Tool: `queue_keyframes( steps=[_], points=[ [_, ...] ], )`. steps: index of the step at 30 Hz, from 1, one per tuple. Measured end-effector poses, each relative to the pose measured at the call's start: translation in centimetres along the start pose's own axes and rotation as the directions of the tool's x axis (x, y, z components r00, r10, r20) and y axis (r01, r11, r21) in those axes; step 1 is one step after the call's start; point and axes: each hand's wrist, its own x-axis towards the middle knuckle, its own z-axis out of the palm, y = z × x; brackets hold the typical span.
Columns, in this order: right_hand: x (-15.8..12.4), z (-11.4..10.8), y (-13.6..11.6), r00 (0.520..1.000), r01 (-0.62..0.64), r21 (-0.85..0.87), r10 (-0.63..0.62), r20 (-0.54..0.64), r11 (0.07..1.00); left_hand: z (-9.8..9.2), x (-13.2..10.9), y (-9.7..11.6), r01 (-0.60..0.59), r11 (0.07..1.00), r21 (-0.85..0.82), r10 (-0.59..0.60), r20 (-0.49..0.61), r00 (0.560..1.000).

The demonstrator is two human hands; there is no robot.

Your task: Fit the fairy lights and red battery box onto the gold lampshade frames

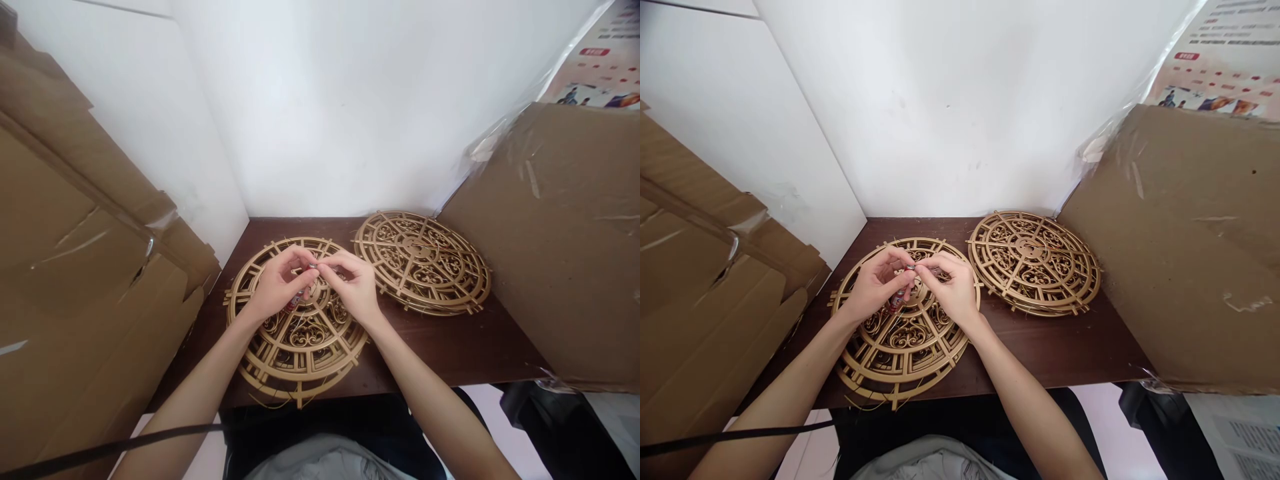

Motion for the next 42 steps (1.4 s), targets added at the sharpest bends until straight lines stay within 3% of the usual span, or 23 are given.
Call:
queue_keyframes(
  steps=[19, 24, 31, 35, 42],
  points=[
    [-0.1, 0.0, 0.0, 1.000, 0.000, 0.005, 0.000, 0.006, 1.000, 0.0, 0.0, 0.3, 0.012, 1.000, 0.022, -0.012, -0.005, 1.000],
    [-0.1, 0.1, 0.1, 0.997, -0.070, 0.021, 0.070, 0.018, 0.997, 0.1, 0.1, 0.2, 0.013, 1.000, 0.005, -0.013, -0.039, 0.999],
    [0.4, -0.7, 0.5, 0.984, -0.137, 0.210, 0.156, -0.080, 0.968, -0.5, 0.1, 0.5, 0.047, 0.999, 0.001, -0.046, -0.204, 0.978],
    [0.7, -1.0, 0.9, 0.971, -0.149, 0.248, 0.189, -0.146, 0.957, -1.1, 0.2, 0.7, 0.038, 0.999, 0.030, -0.027, -0.312, 0.950],
    [0.8, -0.9, 1.5, 0.959, -0.199, 0.288, 0.247, -0.139, 0.937, -2.0, 1.2, 1.1, 0.090, 0.996, -0.005, -0.082, -0.470, 0.879]
  ],
)
